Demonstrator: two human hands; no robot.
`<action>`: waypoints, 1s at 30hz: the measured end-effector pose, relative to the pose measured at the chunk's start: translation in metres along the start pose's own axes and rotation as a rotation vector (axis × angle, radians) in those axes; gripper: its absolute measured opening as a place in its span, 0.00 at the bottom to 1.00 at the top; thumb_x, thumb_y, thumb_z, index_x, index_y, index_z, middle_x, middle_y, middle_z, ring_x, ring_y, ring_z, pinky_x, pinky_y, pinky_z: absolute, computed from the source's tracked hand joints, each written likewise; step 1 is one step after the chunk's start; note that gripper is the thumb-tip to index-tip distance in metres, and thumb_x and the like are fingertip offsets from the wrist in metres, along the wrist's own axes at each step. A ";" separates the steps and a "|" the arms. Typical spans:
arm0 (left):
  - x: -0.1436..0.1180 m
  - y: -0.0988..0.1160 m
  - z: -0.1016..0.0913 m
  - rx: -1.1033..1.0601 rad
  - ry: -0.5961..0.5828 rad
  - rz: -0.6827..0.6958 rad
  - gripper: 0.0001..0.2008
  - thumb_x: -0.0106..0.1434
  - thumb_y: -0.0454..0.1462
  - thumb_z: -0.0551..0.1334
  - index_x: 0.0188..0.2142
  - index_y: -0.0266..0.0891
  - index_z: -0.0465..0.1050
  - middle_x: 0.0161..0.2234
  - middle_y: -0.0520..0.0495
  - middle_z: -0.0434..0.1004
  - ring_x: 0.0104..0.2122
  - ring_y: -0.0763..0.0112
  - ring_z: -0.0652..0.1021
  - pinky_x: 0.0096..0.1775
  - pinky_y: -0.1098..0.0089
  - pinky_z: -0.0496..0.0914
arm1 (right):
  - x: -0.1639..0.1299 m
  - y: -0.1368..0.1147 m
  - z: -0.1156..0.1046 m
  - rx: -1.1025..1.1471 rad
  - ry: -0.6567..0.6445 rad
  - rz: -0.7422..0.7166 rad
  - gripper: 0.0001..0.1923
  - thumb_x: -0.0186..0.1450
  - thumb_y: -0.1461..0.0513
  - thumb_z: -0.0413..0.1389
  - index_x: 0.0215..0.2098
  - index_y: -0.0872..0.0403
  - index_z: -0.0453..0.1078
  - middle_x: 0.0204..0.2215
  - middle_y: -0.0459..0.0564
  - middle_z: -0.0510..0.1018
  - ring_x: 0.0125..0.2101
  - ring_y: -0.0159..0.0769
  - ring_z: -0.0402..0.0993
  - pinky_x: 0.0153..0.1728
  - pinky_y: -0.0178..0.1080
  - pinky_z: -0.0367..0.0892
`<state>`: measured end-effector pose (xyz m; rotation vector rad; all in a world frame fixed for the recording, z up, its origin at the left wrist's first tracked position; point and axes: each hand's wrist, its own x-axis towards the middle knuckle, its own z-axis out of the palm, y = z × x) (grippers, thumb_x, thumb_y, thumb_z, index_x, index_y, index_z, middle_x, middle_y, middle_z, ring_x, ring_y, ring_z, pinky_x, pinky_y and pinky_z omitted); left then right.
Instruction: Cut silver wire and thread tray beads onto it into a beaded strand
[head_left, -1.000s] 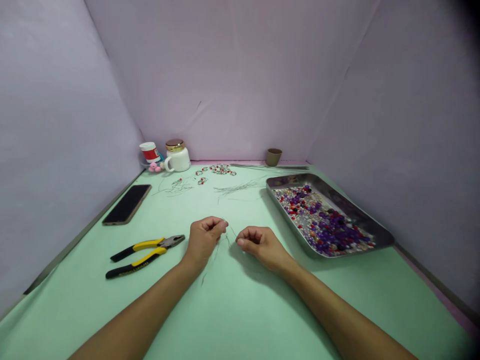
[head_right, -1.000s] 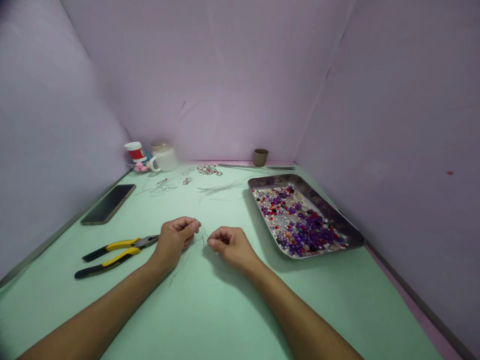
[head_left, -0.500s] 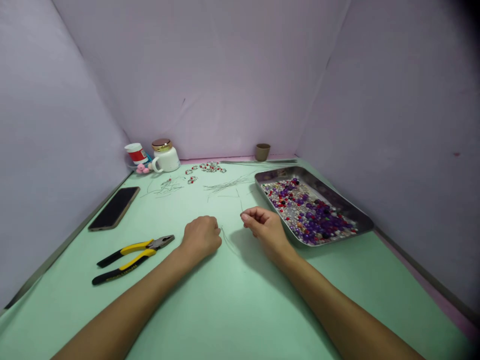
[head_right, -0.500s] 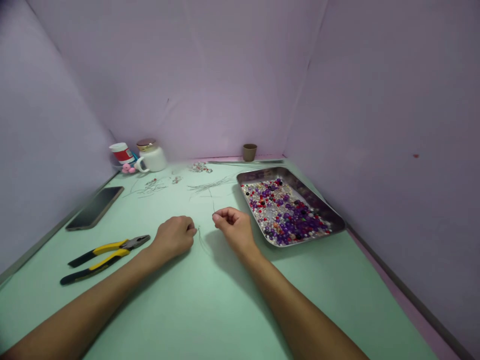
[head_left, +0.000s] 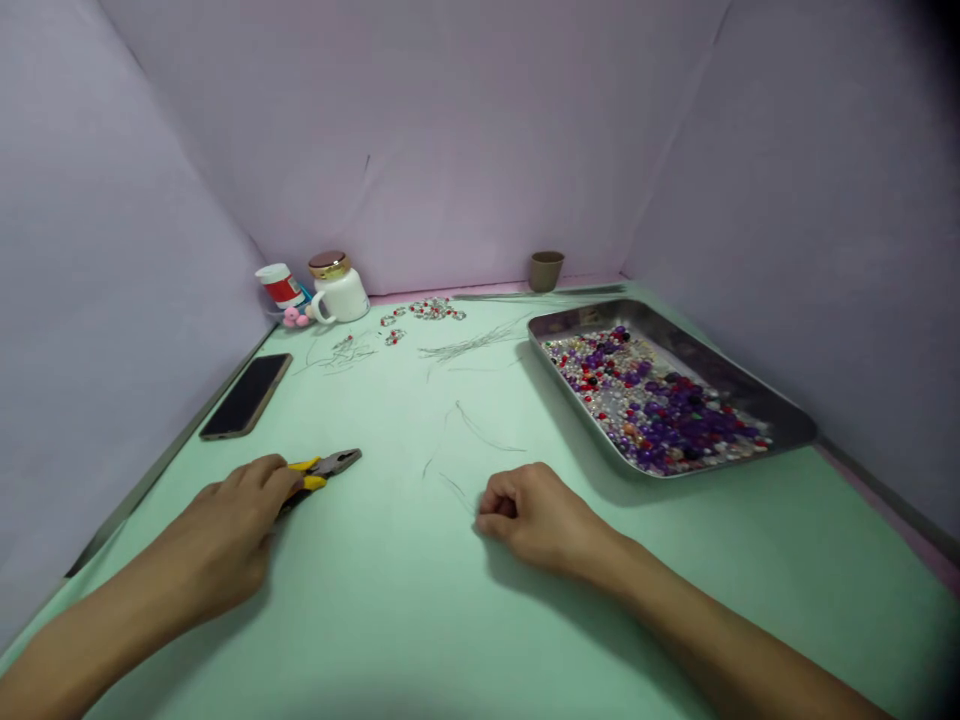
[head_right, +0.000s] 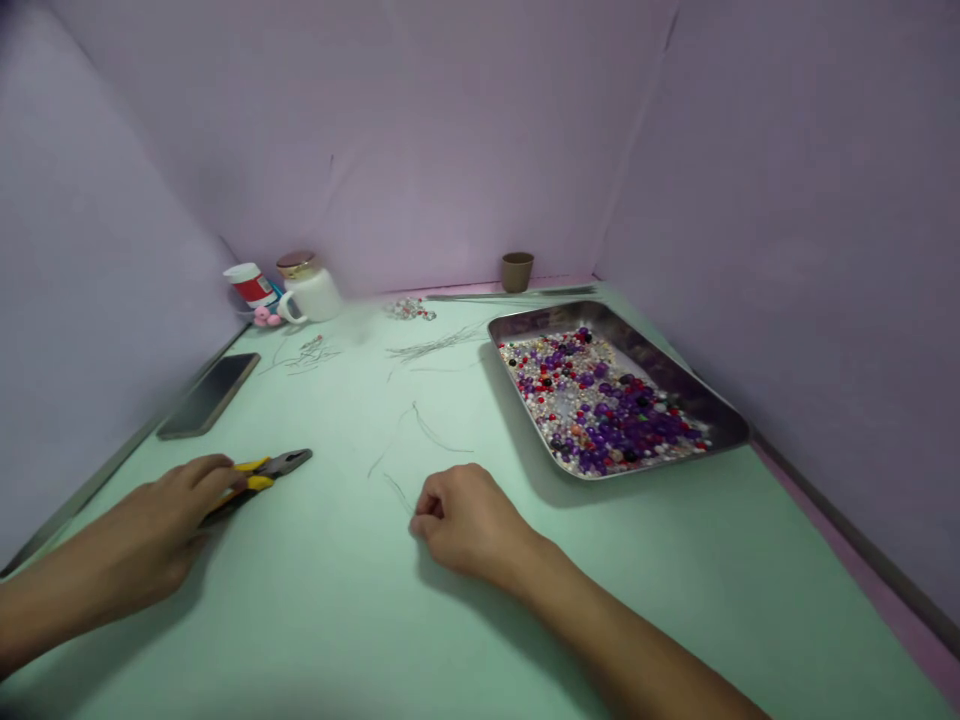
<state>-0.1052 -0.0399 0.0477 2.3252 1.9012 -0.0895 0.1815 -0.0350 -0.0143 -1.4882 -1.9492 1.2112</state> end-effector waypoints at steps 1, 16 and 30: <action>-0.004 -0.008 0.006 0.052 -0.025 0.034 0.20 0.47 0.27 0.52 0.41 0.39 0.66 0.43 0.43 0.68 0.42 0.58 0.70 0.39 0.63 0.64 | -0.003 0.001 -0.001 -0.011 -0.007 0.020 0.05 0.51 0.63 0.53 0.21 0.56 0.70 0.16 0.44 0.71 0.18 0.26 0.62 0.18 0.29 0.54; -0.010 0.008 0.007 -0.754 -0.275 -0.394 0.24 0.46 0.46 0.60 0.44 0.45 0.64 0.34 0.49 0.74 0.29 0.63 0.73 0.29 0.67 0.68 | -0.019 -0.003 -0.012 -0.205 -0.021 0.082 0.05 0.52 0.61 0.55 0.20 0.53 0.69 0.16 0.43 0.72 0.19 0.27 0.62 0.20 0.30 0.50; -0.016 0.083 0.021 -0.623 -0.232 -0.011 0.32 0.49 0.44 0.61 0.54 0.50 0.58 0.51 0.48 0.66 0.50 0.54 0.67 0.48 0.58 0.64 | -0.028 0.015 -0.008 -0.530 0.182 -0.143 0.09 0.59 0.65 0.48 0.23 0.55 0.67 0.21 0.47 0.73 0.21 0.29 0.65 0.22 0.35 0.46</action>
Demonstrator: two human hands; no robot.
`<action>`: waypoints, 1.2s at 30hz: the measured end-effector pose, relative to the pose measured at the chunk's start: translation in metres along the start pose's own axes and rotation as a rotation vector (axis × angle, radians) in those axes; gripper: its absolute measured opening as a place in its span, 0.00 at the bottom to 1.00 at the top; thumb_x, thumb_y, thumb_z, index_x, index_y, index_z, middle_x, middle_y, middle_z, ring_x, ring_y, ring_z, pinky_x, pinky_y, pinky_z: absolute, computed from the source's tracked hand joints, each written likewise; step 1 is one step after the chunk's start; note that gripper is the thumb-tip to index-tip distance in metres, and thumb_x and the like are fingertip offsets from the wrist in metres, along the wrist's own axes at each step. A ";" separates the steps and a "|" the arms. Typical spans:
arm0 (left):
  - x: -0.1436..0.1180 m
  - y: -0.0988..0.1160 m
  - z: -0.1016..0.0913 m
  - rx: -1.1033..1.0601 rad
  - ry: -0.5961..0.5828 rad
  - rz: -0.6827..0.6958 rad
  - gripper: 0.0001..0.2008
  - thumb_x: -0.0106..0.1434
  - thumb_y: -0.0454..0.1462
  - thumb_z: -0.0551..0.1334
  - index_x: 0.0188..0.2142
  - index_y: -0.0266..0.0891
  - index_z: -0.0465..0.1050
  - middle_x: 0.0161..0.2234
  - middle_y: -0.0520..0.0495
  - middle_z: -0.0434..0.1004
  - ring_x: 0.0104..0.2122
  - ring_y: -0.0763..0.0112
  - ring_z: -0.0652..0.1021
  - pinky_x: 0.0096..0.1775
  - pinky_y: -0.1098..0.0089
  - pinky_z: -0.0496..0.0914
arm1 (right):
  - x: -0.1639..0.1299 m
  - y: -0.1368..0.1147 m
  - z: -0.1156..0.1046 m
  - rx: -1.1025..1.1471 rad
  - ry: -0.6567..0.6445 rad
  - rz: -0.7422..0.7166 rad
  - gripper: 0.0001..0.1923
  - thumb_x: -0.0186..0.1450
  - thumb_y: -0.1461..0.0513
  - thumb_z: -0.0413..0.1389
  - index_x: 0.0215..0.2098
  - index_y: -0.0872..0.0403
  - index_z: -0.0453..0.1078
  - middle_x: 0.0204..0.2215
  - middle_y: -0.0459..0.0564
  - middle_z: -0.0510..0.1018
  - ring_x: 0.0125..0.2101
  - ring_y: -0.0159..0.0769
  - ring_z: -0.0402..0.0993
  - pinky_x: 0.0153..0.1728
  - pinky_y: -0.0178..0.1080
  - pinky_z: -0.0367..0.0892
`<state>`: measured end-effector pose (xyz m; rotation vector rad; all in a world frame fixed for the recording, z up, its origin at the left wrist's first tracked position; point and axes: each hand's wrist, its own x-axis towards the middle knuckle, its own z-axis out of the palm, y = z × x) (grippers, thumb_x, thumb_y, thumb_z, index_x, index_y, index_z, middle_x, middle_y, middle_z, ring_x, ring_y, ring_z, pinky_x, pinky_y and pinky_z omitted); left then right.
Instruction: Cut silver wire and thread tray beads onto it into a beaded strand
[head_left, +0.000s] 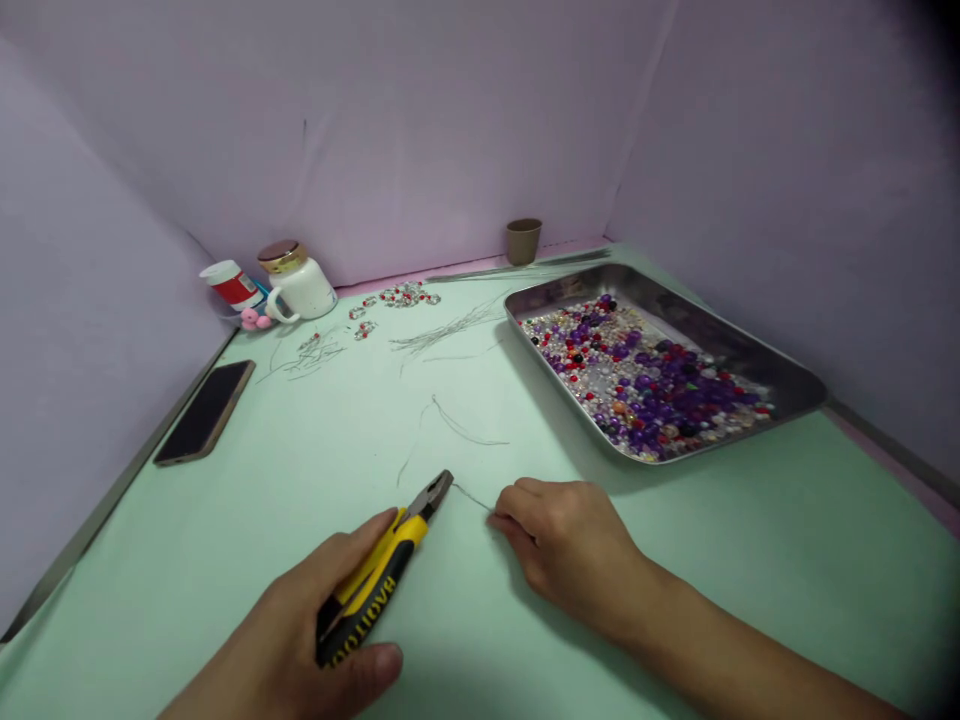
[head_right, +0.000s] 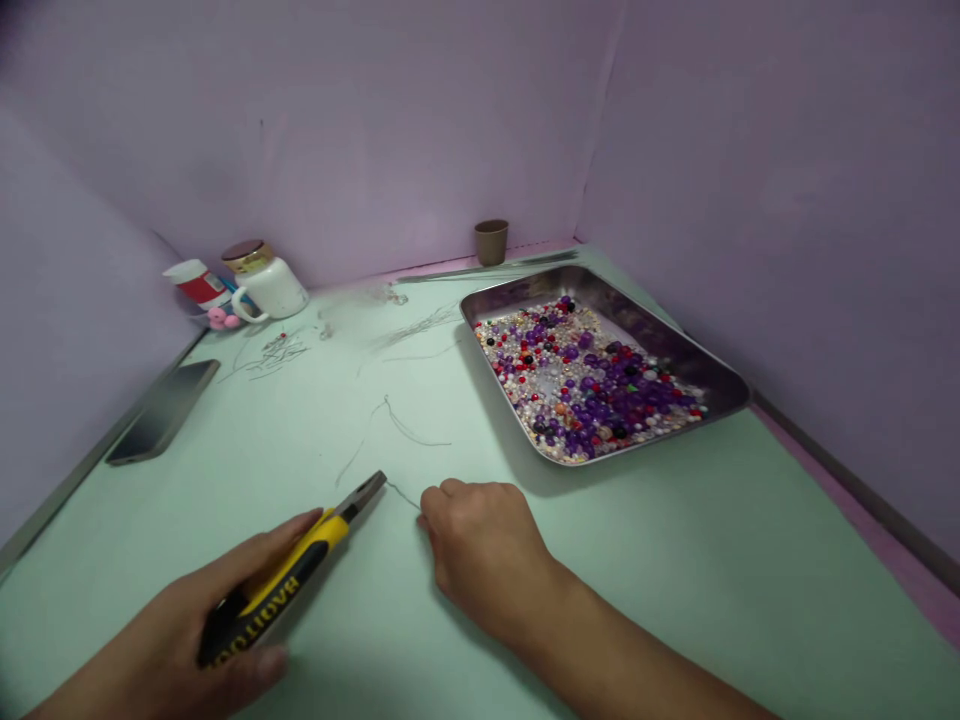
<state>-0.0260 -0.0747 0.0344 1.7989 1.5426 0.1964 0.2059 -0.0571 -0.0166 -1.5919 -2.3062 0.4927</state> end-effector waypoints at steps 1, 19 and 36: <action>0.002 0.002 0.003 0.050 0.015 0.010 0.32 0.48 0.42 0.62 0.54 0.50 0.58 0.50 0.48 0.67 0.49 0.55 0.68 0.47 0.60 0.65 | 0.001 0.000 0.000 0.022 -0.013 0.008 0.08 0.59 0.65 0.48 0.24 0.55 0.67 0.22 0.47 0.74 0.21 0.30 0.66 0.22 0.35 0.46; -0.004 -0.011 0.013 0.334 0.220 0.086 0.29 0.54 0.45 0.57 0.56 0.55 0.52 0.44 0.49 0.70 0.39 0.63 0.74 0.37 0.69 0.70 | 0.002 -0.001 0.001 -0.035 -0.023 -0.042 0.05 0.56 0.67 0.50 0.24 0.55 0.66 0.22 0.46 0.74 0.20 0.29 0.65 0.21 0.36 0.43; -0.004 -0.005 0.014 0.316 0.137 0.041 0.29 0.53 0.44 0.57 0.56 0.52 0.55 0.35 0.49 0.73 0.29 0.65 0.75 0.30 0.70 0.69 | 0.003 0.002 -0.003 -0.027 -0.066 -0.049 0.05 0.56 0.67 0.50 0.24 0.55 0.67 0.22 0.46 0.74 0.21 0.30 0.67 0.21 0.35 0.45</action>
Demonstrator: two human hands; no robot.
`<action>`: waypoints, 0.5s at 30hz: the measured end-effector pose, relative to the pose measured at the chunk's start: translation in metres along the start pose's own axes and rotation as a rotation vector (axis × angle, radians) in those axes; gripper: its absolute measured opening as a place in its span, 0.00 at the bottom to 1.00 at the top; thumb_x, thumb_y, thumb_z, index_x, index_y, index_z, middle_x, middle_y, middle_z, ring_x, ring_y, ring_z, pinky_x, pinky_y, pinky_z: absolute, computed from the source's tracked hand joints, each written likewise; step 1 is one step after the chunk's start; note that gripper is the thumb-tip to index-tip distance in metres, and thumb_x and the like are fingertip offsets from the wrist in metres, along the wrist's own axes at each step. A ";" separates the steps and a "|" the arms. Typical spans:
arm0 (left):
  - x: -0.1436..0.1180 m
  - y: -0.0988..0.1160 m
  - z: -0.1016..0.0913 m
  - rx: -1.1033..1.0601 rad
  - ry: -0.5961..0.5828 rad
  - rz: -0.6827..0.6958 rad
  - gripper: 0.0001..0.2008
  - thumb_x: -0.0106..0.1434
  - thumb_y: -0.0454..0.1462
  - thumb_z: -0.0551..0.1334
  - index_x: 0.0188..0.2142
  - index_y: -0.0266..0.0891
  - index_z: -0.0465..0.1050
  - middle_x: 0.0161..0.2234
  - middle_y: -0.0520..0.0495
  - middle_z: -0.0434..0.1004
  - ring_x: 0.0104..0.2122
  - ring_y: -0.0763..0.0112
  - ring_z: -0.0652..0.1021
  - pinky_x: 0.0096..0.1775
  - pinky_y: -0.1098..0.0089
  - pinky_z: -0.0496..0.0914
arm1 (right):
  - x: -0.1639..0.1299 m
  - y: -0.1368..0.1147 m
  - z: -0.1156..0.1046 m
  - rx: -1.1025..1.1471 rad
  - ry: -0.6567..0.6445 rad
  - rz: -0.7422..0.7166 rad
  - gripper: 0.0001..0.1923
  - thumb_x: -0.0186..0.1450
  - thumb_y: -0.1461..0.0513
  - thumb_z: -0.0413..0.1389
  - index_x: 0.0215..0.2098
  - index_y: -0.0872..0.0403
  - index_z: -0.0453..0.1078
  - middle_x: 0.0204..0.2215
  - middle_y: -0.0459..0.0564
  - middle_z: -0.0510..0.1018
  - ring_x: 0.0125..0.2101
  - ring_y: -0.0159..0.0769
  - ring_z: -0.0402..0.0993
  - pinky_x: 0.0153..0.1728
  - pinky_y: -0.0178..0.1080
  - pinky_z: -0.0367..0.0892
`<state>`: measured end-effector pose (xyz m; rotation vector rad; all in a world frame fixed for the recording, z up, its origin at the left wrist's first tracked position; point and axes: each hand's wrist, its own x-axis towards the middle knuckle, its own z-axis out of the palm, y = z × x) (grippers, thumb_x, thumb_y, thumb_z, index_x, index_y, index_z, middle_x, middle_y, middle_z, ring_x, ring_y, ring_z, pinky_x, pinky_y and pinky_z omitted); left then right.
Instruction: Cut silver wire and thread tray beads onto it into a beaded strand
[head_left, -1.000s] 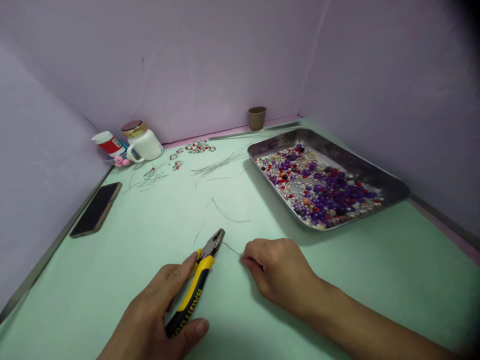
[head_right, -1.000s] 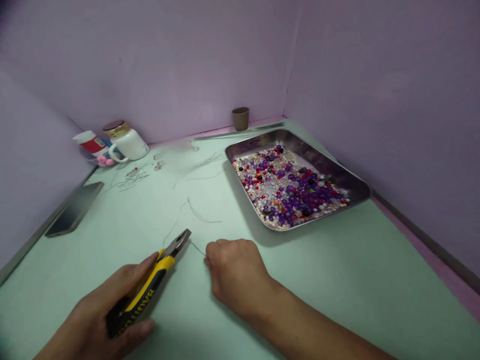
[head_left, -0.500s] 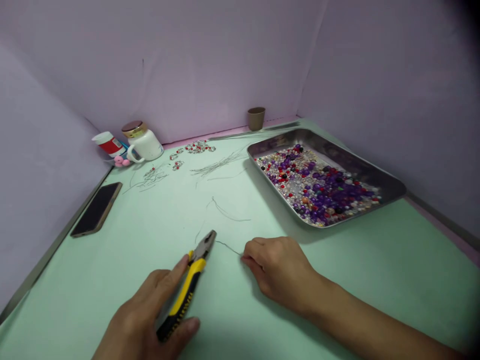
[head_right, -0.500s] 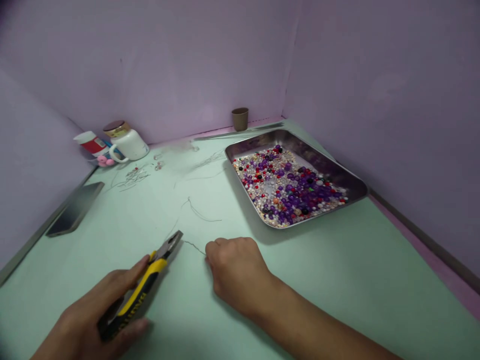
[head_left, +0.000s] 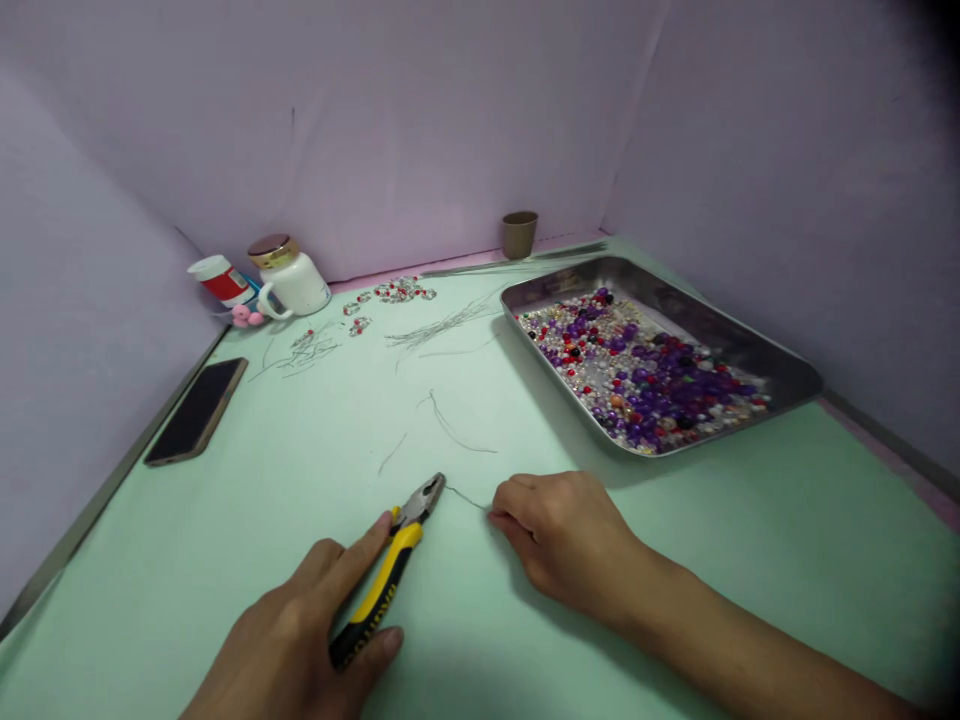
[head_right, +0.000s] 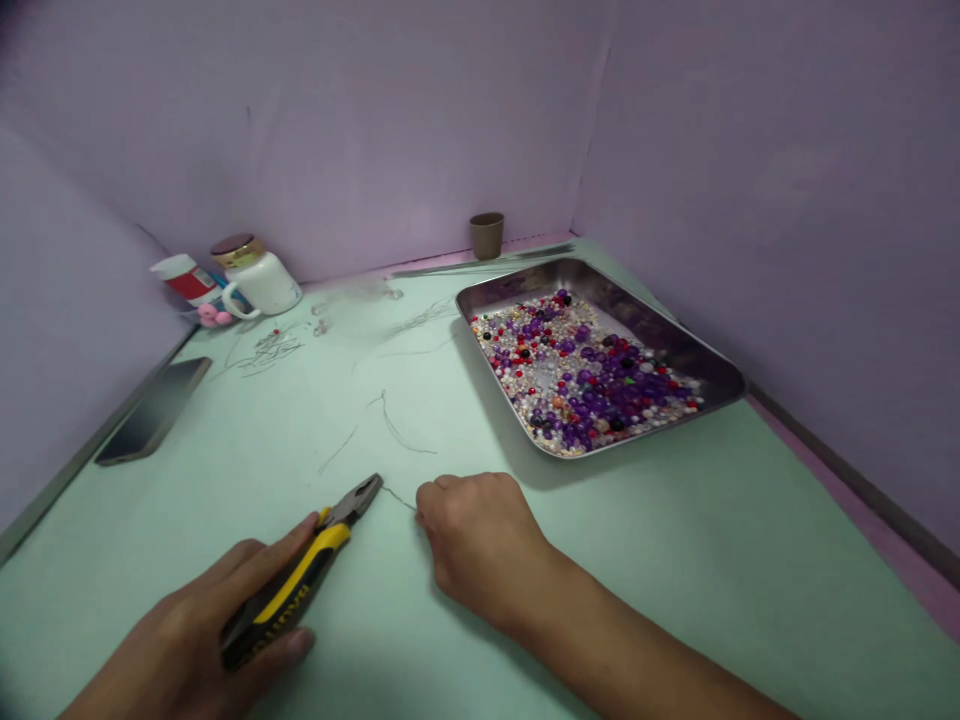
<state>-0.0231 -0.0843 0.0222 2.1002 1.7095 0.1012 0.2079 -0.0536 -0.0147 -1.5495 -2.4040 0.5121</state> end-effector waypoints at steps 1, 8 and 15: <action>0.000 -0.001 -0.002 0.026 -0.009 -0.027 0.28 0.53 0.44 0.56 0.55 0.52 0.56 0.34 0.49 0.73 0.28 0.65 0.75 0.30 0.69 0.69 | 0.000 0.000 0.000 0.002 -0.005 0.003 0.05 0.56 0.67 0.50 0.24 0.55 0.67 0.22 0.46 0.74 0.21 0.30 0.67 0.21 0.35 0.46; -0.004 0.000 0.000 -0.026 0.045 0.008 0.29 0.54 0.45 0.56 0.56 0.52 0.55 0.35 0.49 0.72 0.31 0.65 0.74 0.31 0.70 0.68 | 0.001 0.000 -0.001 0.076 0.008 0.042 0.07 0.57 0.64 0.50 0.24 0.55 0.68 0.23 0.47 0.75 0.22 0.30 0.68 0.23 0.34 0.49; -0.001 0.003 -0.003 0.021 0.047 -0.095 0.28 0.54 0.45 0.55 0.55 0.51 0.56 0.34 0.49 0.72 0.28 0.66 0.74 0.30 0.69 0.68 | 0.001 0.001 -0.001 0.117 0.010 0.050 0.07 0.57 0.65 0.50 0.24 0.55 0.69 0.23 0.47 0.76 0.23 0.31 0.68 0.23 0.33 0.50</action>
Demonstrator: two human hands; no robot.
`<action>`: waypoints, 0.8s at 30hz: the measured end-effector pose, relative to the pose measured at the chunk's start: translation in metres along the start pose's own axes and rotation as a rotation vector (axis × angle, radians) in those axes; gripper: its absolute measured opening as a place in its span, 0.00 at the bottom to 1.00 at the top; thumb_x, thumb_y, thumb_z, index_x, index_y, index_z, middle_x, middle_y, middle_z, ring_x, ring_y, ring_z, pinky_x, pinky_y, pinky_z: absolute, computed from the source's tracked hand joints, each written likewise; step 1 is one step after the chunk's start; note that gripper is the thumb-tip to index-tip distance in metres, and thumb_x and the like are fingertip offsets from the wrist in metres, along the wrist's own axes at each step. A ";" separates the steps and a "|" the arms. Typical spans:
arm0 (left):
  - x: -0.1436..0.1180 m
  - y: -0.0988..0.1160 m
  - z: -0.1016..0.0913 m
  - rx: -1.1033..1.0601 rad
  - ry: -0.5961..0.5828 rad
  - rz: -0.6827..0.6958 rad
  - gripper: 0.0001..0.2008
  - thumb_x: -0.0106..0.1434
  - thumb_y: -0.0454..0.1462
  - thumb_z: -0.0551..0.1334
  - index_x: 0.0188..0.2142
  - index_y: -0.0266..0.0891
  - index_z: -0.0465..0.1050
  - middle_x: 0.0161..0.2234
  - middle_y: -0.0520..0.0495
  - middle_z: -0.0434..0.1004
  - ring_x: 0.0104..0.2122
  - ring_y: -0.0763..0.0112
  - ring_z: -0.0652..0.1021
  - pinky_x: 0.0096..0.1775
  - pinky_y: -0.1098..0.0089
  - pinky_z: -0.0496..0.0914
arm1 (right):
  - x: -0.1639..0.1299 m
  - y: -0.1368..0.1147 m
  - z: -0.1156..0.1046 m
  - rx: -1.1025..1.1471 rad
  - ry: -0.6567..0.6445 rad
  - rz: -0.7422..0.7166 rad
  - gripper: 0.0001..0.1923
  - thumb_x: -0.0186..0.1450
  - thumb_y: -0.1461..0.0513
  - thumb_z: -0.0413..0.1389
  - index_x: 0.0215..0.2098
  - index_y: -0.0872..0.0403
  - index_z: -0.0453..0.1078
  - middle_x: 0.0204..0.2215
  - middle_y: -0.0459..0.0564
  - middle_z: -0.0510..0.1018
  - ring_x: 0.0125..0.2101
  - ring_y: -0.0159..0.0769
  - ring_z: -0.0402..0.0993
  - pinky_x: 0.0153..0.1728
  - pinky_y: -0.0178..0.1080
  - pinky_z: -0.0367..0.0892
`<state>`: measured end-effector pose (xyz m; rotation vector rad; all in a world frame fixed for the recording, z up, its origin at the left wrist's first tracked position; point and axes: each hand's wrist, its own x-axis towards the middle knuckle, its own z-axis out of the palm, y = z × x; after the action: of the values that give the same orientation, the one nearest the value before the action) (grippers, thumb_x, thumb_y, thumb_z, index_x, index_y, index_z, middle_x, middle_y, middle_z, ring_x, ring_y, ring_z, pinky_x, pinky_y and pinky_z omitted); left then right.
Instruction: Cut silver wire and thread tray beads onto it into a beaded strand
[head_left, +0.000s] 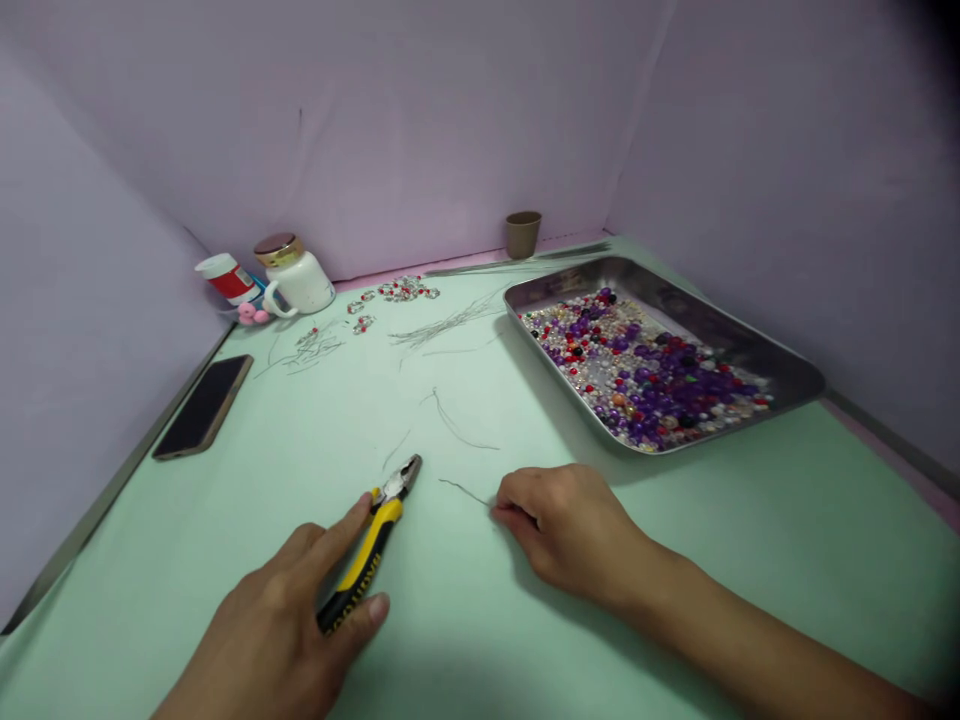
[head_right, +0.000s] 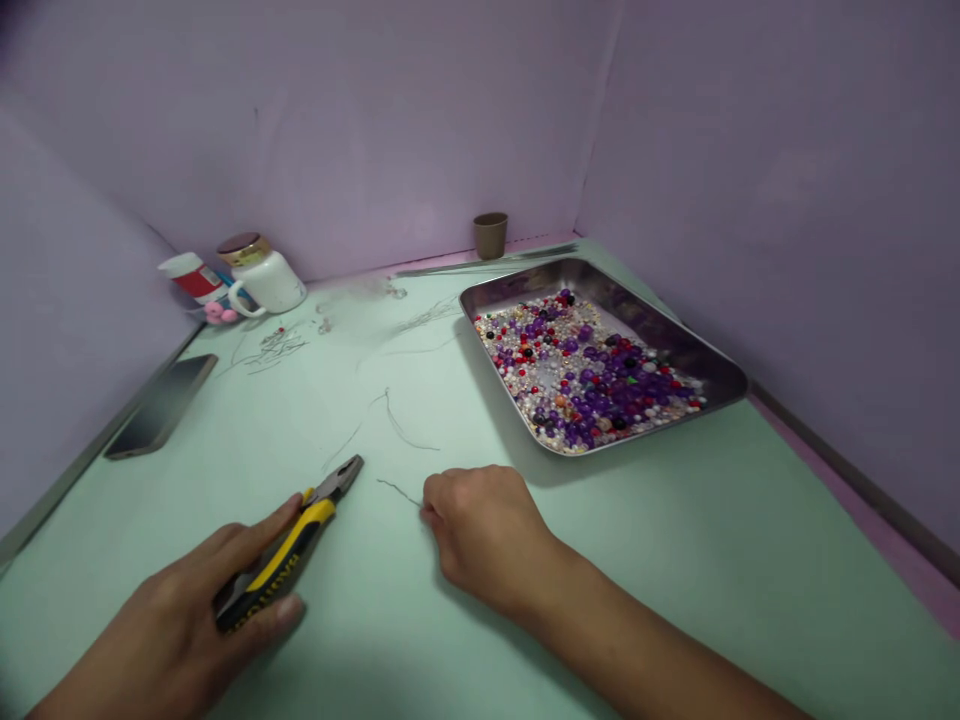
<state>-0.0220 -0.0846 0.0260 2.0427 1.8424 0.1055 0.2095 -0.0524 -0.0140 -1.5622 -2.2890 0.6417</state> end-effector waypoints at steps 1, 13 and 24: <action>0.000 0.000 0.000 -0.028 0.006 0.017 0.28 0.54 0.46 0.55 0.56 0.51 0.55 0.35 0.49 0.72 0.30 0.65 0.74 0.31 0.69 0.68 | 0.000 0.000 0.000 0.002 0.001 0.001 0.07 0.57 0.64 0.50 0.24 0.55 0.69 0.23 0.47 0.76 0.23 0.31 0.68 0.23 0.33 0.50; 0.000 -0.004 0.001 0.005 -0.030 0.085 0.29 0.56 0.45 0.55 0.57 0.51 0.51 0.38 0.48 0.71 0.32 0.66 0.74 0.33 0.69 0.68 | 0.001 0.000 -0.002 0.047 -0.010 0.020 0.07 0.56 0.64 0.51 0.25 0.54 0.70 0.22 0.45 0.76 0.23 0.30 0.68 0.23 0.32 0.52; 0.006 -0.004 -0.003 0.033 0.009 0.047 0.29 0.56 0.46 0.54 0.57 0.50 0.52 0.38 0.49 0.71 0.32 0.66 0.74 0.36 0.67 0.68 | -0.002 -0.003 -0.004 0.046 0.003 0.018 0.07 0.55 0.65 0.49 0.24 0.54 0.69 0.20 0.45 0.74 0.20 0.28 0.63 0.22 0.32 0.49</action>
<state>-0.0256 -0.0778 0.0261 2.1116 1.8134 0.0984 0.2094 -0.0540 -0.0086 -1.5638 -2.2446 0.6909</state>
